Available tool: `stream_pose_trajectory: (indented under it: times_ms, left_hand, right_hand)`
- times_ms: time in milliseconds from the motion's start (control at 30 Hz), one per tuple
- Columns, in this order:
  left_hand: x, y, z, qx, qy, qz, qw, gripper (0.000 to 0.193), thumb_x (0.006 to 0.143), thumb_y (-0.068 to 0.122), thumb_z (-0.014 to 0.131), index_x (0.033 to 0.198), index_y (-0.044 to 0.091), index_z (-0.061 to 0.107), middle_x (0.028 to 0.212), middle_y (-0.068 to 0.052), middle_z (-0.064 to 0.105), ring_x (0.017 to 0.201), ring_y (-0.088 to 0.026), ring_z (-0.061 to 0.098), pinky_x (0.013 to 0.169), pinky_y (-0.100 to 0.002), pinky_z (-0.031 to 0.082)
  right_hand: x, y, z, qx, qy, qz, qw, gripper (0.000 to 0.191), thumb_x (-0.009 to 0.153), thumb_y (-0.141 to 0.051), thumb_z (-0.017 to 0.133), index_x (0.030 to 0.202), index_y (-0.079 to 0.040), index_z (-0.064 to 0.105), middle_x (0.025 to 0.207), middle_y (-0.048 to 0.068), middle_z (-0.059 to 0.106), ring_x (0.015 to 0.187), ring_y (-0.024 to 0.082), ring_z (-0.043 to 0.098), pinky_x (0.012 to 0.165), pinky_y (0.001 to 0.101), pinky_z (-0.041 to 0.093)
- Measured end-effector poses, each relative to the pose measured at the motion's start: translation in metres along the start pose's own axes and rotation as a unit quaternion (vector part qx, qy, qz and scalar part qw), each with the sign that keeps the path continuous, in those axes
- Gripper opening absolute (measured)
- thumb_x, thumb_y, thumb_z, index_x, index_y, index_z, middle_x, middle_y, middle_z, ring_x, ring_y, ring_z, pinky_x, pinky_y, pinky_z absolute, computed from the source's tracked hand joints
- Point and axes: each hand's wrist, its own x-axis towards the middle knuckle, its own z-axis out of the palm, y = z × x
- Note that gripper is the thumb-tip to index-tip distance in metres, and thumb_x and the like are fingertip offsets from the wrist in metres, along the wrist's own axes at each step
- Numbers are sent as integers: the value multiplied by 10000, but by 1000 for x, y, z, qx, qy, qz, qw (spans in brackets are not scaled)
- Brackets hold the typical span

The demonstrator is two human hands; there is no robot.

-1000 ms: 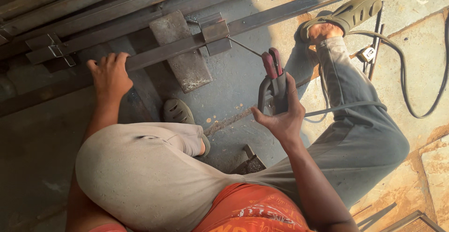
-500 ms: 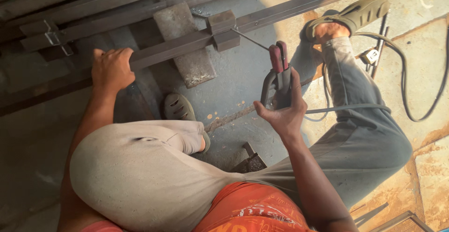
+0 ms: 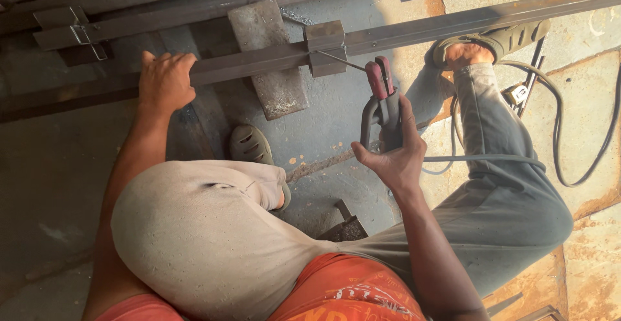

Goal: The person sits on the ground and uses a welding torch to join metal bars together. They hold the metal pieces in place with one hand while applying the welding torch with the other, creating visible sparks and molten metal at the joints.

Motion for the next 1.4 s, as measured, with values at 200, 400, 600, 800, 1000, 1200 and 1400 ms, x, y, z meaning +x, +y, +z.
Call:
stream_pose_trajectory:
  times_ms: [200,400,600,800,1000,1200,1400]
  left_hand:
    - [0,-2,-2,17,6,6,1000,317,699,36,780,969,130,644,882,-19,694,882,-249,668,876,-451,395]
    - [4,-3,-4,33,1,10,999,298,724,21,752,977,134,644,885,-17,697,875,-242,668,879,-443,391]
    - [4,0,-3,33,-7,5,999,246,755,12,726,949,128,631,883,-29,696,862,-255,666,878,-448,387]
    - [3,1,-4,45,-12,2,999,227,773,13,722,945,128,629,892,-31,700,881,-258,674,907,-463,391]
    - [8,2,-6,41,-27,-13,999,305,723,40,719,1010,123,655,965,-58,732,962,-271,689,911,-480,376]
    - [6,2,-5,34,-22,-15,999,251,781,35,678,1013,127,654,1014,-52,737,1021,-270,686,961,-478,367]
    - [6,3,-5,30,-15,-16,999,259,757,33,674,997,128,650,996,-41,733,1007,-272,686,962,-493,367]
  right_hand:
    - [0,3,5,5,-8,12,1000,1119,645,-322,923,1599,-43,409,900,31,666,764,68,626,704,246,549]
    - [2,5,7,-4,-9,-14,1000,1114,668,-353,926,1594,-43,391,980,29,689,808,72,655,730,253,575]
    - [1,7,7,-7,-10,8,1000,1120,642,-357,934,1594,-83,413,903,31,667,760,84,626,704,261,554]
    - [3,10,11,1,-3,-8,1000,1106,653,-341,935,1596,-84,417,950,19,673,799,79,626,739,256,562]
    - [7,14,14,37,-4,13,999,1113,669,-371,934,1599,-80,395,940,11,661,767,50,602,693,232,542]
    - [5,17,13,51,2,-9,999,1102,697,-416,936,1601,-77,405,1004,-6,673,769,50,588,678,224,527]
    - [7,21,14,52,-5,19,998,1126,692,-482,926,1609,-91,403,870,-16,615,736,41,610,669,223,531]
